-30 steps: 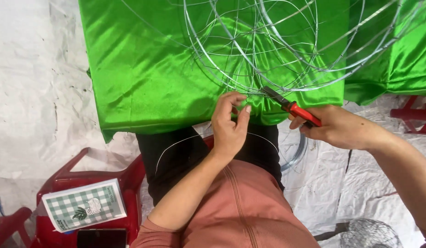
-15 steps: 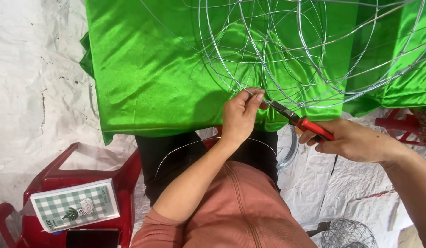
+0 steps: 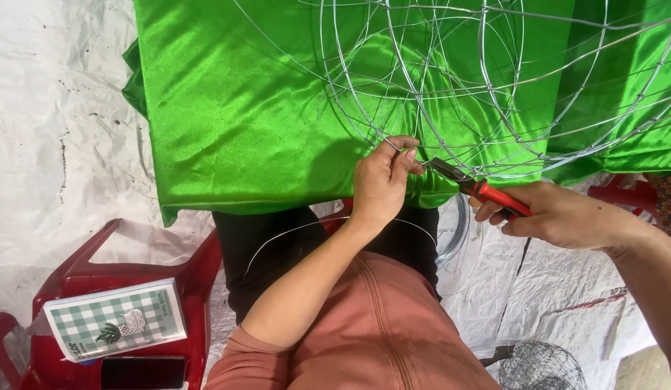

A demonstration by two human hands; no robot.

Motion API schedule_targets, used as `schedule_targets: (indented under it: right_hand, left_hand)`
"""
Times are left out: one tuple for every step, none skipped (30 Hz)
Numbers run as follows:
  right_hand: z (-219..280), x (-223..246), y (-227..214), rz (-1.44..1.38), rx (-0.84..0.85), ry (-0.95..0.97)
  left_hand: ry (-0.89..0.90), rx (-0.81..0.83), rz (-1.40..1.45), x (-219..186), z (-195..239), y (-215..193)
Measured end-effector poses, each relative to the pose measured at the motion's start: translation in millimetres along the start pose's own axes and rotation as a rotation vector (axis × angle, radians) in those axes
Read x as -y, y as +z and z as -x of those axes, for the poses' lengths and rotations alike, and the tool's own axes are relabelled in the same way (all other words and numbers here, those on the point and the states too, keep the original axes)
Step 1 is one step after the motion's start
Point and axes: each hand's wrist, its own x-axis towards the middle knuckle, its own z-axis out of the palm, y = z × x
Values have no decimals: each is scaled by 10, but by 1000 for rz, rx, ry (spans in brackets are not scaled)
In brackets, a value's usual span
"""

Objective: Assembling a wire cage by positioning and cutting wire segments with pliers.

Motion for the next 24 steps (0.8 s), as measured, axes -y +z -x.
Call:
schedule_targets:
  right_hand:
    - [6, 24, -2, 0, 1, 1]
    - [19, 48, -9, 16, 1, 3]
    - [32, 73, -17, 32, 2, 6]
    - [31, 69, -24, 33, 1, 7]
    - [29, 67, -30, 40, 10, 2]
    - [25, 68, -36, 49, 20, -4]
    - [22, 53, -36, 51, 21, -4]
    - [20, 40, -39, 58, 25, -19]
    - [18, 27, -42, 66, 30, -33]
    - [29, 47, -45, 68, 30, -33]
    - [40, 67, -48, 100, 10, -33]
    - [51, 86, -54, 132, -11, -34]
    - [61, 101, -53, 134, -11, -34]
    - [70, 118, -49, 149, -12, -14]
    - [78, 134, -44, 164, -14, 7]
    - [82, 149, -35, 164, -13, 6]
    - [86, 163, -27, 137, -19, 10]
    - [88, 177, -13, 110, -24, 13]
    - [86, 148, -7, 110, -22, 12]
    - [81, 122, -2, 146, -32, -18]
    - [76, 95, 1, 183, -42, -48]
    - [92, 143, 5, 182, -42, -49]
    - [108, 188, 5, 193, -52, -28]
    - [124, 231, 7, 203, -63, -8]
  left_hand:
    - [-1, 0, 0, -7, 3, -4]
    - [-5, 1, 6, -20, -1, -4]
    - [-9, 3, 11, -33, -5, -4]
    - [-8, 3, 12, -28, -6, 1]
    - [-4, 2, 6, -23, -8, 4]
    - [-1, 0, 0, -17, -6, 4]
    - [-1, -2, 1, -21, -3, 1]
    - [-13, 2, 11, -28, -6, -2]
    - [-25, 6, 21, -33, -8, -5]
    - [-25, 4, 22, -31, -5, -4]
    - [-13, -2, 20, -29, -2, -2]
    - [-1, -8, 19, -28, -3, 1]
    - [0, -10, 19, -27, -3, 2]
    - [-5, -7, 26, -25, 0, 0]
    - [-10, -4, 33, -23, 2, -2]
    - [-11, -5, 32, -28, 2, -5]
    - [-14, -2, 35, -33, 1, -6]
    - [-17, 1, 37, -35, 4, -11]
    - [-18, 0, 35, -34, 4, -7]
    - [-24, 4, 54, -31, 2, -5]
    - [-29, 9, 73, -30, 0, -1]
    - [-29, 9, 72, -24, -1, 1]
    - [-35, 3, 63, -20, -3, 6]
    - [-40, -1, 54, -16, -6, 13]
